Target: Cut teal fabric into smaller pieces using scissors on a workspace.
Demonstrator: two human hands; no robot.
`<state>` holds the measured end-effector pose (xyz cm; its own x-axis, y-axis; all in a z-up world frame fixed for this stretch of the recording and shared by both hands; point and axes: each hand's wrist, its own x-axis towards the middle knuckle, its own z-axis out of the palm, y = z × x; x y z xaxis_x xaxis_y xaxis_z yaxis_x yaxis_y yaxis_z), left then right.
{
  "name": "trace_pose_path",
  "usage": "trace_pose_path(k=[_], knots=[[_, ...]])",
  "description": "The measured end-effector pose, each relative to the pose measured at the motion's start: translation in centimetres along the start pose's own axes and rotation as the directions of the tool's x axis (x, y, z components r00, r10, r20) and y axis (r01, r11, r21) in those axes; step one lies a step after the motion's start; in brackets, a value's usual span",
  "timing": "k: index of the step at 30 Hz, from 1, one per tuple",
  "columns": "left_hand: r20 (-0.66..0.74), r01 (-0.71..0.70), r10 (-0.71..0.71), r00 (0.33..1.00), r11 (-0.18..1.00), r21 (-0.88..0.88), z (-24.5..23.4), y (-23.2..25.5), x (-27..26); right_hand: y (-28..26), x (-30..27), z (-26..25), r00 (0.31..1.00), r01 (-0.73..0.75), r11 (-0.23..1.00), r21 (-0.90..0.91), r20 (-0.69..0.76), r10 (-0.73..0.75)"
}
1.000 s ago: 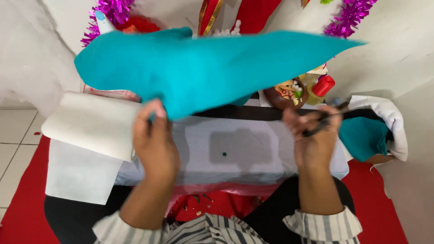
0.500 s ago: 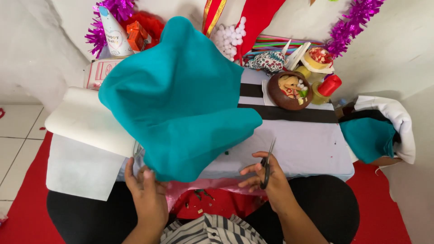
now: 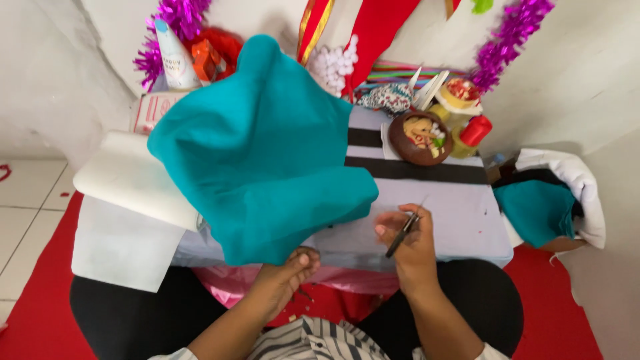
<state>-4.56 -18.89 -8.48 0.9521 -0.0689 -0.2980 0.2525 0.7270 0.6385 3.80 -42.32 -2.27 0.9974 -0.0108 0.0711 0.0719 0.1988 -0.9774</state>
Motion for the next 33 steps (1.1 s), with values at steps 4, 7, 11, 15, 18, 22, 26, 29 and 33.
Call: trace_pose_path(k=[4, 7, 11, 15, 18, 22, 26, 29, 33], knots=[[-0.216, 0.157, -0.047, 0.975, 0.836, 0.525, 3.0, 3.1, 0.2, -2.1, 5.0, 0.3, 0.990, 0.065, 0.923, -0.379, 0.137, -0.013], [-0.108, 0.054, 0.063, 0.992, 0.560, 0.827, 2.8, 4.4, 1.9, -2.4, 8.3, 1.3, 0.964, -0.029, 0.888, -0.460, 0.222, 0.146], [-0.164, 0.101, 0.059, 0.985, 0.576, 0.811, 4.5, 6.5, 2.3, -4.7, 11.3, 2.3, 0.952, 0.289, 0.943, -0.163, 0.152, -0.266], [-0.293, 0.251, -0.075, 0.953, 0.735, 0.630, 7.6, 7.4, 0.0, -7.5, 9.1, 3.2, 0.934, 0.354, 0.897, -0.267, 0.148, -0.325], [-0.367, 0.373, -0.226, 0.903, 0.837, 0.402, 6.6, 3.9, -0.3, -6.2, 9.0, 1.0, 0.939, -0.177, 0.729, -0.662, 0.109, 0.327], [-0.304, 0.430, -0.366, 0.879, 0.886, 0.174, -1.0, -5.6, -0.6, -2.1, 9.6, -1.1, 0.831, -0.323, 0.725, -0.608, 0.185, 0.525], [-0.502, 0.464, -0.284, 0.817, 0.840, 0.280, 2.0, -0.5, -4.0, -1.7, 10.1, 2.0, 0.927, -0.256, 0.847, -0.467, 0.131, 0.352], [-0.607, 0.464, -0.246, 0.755, 0.855, 0.231, 2.0, 0.1, -4.2, 0.9, 13.3, 3.6, 0.964, -0.072, 0.692, -0.718, 0.129, 0.234], [-0.651, 0.528, -0.291, 0.701, 0.826, 0.200, 2.1, 1.2, -4.1, -0.4, 14.9, 9.3, 0.968, -0.145, 0.774, -0.616, 0.074, 0.240]])
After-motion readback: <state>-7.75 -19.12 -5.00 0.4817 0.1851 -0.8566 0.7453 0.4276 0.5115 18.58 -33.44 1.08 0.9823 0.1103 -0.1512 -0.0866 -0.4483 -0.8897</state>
